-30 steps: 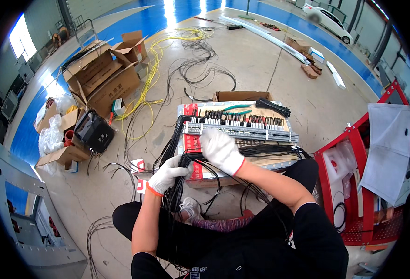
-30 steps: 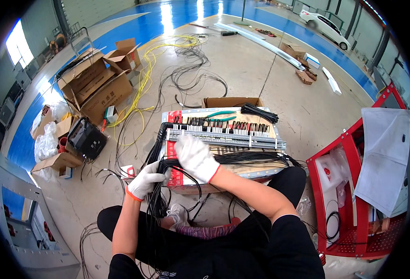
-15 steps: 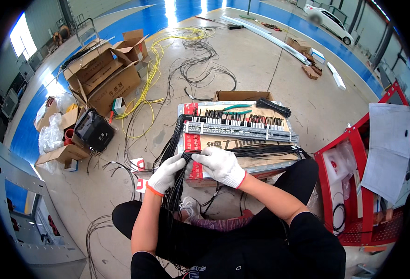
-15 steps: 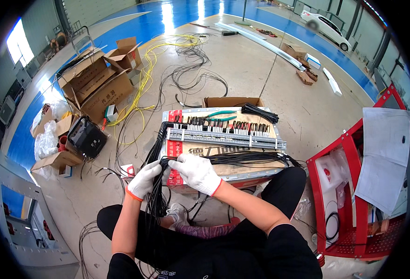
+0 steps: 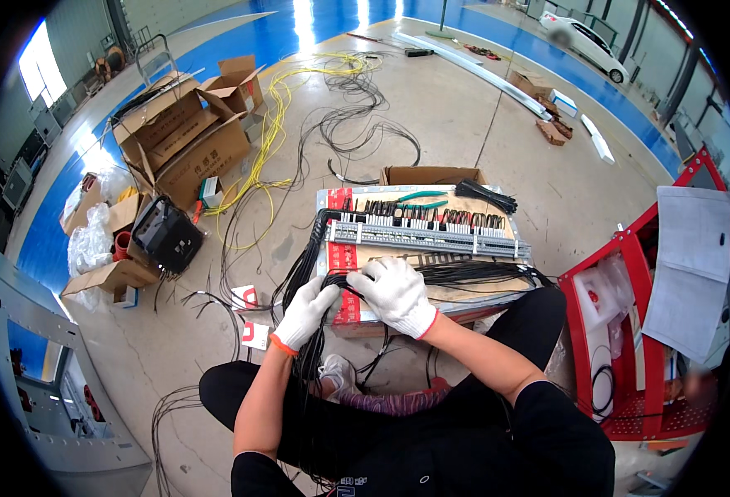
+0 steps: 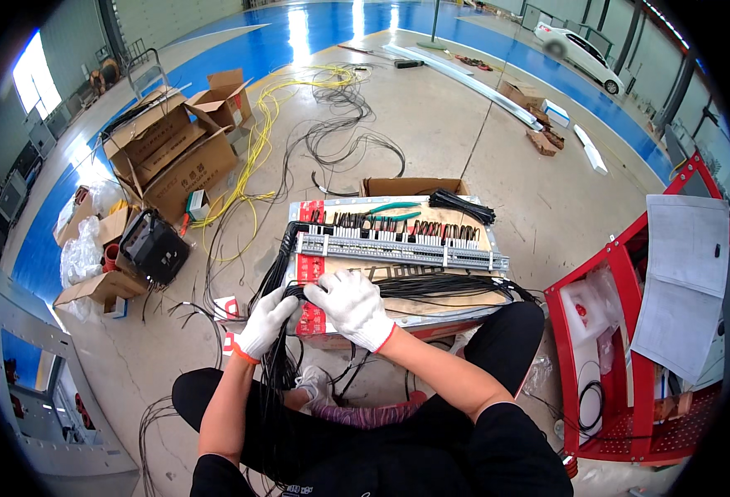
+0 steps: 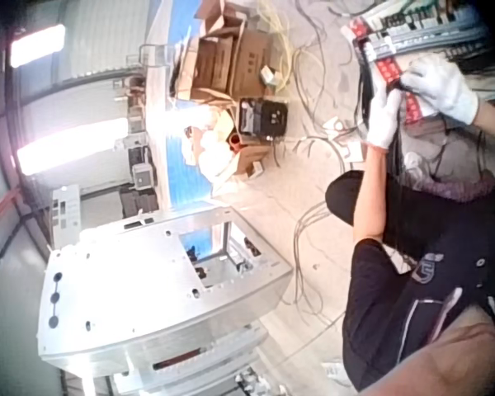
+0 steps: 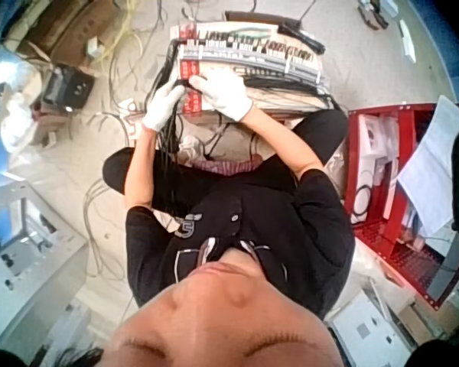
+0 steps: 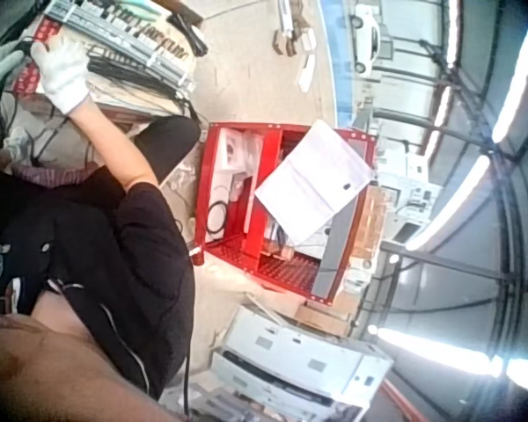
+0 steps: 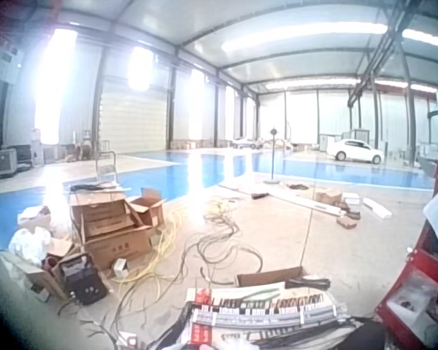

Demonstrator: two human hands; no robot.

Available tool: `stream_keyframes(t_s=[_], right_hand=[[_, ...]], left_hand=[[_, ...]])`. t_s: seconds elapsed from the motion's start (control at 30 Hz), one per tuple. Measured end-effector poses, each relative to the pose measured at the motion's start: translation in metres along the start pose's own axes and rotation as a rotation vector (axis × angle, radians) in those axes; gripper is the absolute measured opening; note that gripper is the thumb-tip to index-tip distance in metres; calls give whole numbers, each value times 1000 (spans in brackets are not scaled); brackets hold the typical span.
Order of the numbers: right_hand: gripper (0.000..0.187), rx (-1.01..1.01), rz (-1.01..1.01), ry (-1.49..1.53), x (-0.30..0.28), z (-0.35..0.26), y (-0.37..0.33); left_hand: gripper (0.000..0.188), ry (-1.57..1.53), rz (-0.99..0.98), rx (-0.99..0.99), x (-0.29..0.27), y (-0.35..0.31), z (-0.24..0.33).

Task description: The person sits on the floor and organizes a bundle of black wires. They pick up individual wires, straighten them, and place them into a neat pile on a cardboard box. The person uses a pair of pliers to cut a wire tie and continues bundling the wires.

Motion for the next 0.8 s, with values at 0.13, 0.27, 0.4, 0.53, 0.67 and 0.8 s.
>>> stream_keyframes(t_s=[0.13, 0.27, 0.4, 0.53, 0.67, 0.8], right_hand=[[38, -132, 138, 98, 3, -3, 21], [42, 118, -469, 362, 39, 11, 22], [36, 164, -600, 454, 42, 19, 30], [38, 117, -529, 635, 45, 28, 28], [44, 107, -452, 866, 58, 40, 25], [38, 127, -479, 928, 46, 54, 39]], left_hand=[[20, -15, -11, 6, 0, 0, -1], [22, -22, -86, -5, -4, -4, -2], [23, -11, -29, 2, 0, -3, -1], [29, -37, 80, 73, -4, -1, -12], [23, -235, 52, 3, -5, 2, -16], [19, -252, 51, 30, -6, 2, -11]])
Point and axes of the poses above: each hand's wrist, its own y-axis towards the middle knuckle, its own x-axis out of the palm, z = x × y, the point moved 4 cm from there along y, towards the middle knuckle, and after that the axes turned 7 degrees about y, right-handed, at the moved point
